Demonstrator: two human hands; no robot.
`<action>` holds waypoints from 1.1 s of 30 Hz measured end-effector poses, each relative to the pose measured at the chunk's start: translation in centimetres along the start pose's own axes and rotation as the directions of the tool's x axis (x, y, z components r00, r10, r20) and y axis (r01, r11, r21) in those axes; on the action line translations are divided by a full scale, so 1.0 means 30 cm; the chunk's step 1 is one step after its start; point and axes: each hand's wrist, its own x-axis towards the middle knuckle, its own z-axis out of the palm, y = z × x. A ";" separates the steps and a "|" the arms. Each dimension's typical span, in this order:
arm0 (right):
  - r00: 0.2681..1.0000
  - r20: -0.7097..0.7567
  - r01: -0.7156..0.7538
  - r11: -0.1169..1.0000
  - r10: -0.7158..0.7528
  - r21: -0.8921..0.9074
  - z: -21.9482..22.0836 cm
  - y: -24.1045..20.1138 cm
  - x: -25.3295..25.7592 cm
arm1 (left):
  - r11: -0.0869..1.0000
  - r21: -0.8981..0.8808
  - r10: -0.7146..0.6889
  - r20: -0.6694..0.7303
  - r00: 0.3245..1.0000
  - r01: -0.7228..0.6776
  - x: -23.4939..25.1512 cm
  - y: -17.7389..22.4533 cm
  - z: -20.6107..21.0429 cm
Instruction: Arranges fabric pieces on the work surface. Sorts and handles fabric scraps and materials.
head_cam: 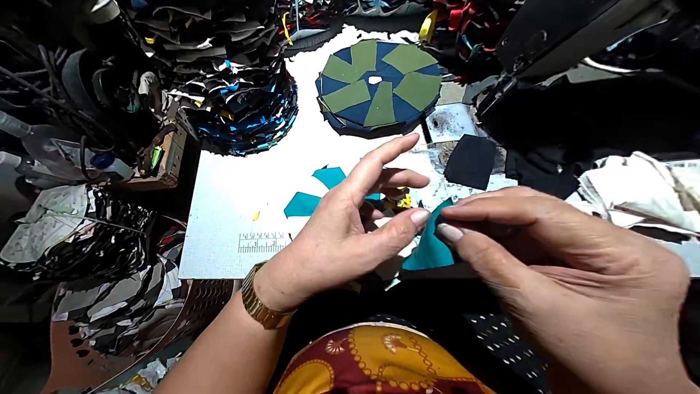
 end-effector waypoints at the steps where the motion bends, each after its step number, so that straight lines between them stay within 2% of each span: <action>1: 1.000 0.012 0.012 1.000 -0.013 0.029 -0.005 -0.008 0.012 | 0.996 -0.084 -0.029 0.048 0.998 0.032 0.002 0.004 0.001; 4: 0.999 0.030 0.028 0.999 -0.030 0.043 -0.017 -0.022 0.033 | 0.975 -0.197 -0.079 0.126 0.989 0.103 0.005 0.006 0.007; 9: 1.000 -0.023 -0.011 0.999 0.012 0.047 -0.017 -0.001 0.013 | 0.990 -0.120 -0.070 0.073 0.995 0.079 -0.016 0.000 -0.012; 12: 0.997 -0.059 -0.059 0.998 0.059 0.001 0.008 0.006 -0.019 | 0.999 0.051 -0.016 0.011 1.000 0.015 -0.016 -0.011 -0.014; 14: 0.996 -0.073 -0.062 0.995 0.057 -0.077 0.027 0.024 -0.041 | 0.973 0.230 0.020 -0.011 1.000 -0.017 -0.009 -0.018 -0.014; 17: 0.997 -0.070 -0.045 0.980 0.032 -0.194 0.051 0.056 -0.061 | 0.921 0.388 0.054 -0.018 0.998 -0.043 -0.001 -0.032 -0.008; 22: 0.999 0.033 0.045 0.874 -0.032 -0.483 0.068 0.070 -0.061 | 0.721 0.693 0.011 -0.037 0.999 0.018 0.006 -0.048 0.012; 27: 0.994 0.107 0.095 0.781 -0.036 -0.617 0.048 0.047 -0.047 | 0.663 0.748 0.073 -0.080 0.994 0.011 0.007 -0.049 0.022; 30: 0.988 0.126 0.145 0.802 -0.088 -0.580 0.032 0.036 -0.043 | 0.647 0.762 0.118 -0.119 0.986 0.015 0.000 -0.047 0.012; 33: 0.966 0.225 0.233 0.816 -0.130 -0.529 0.045 0.047 -0.055 | 0.616 0.787 0.117 -0.133 0.984 0.033 -0.004 -0.049 0.006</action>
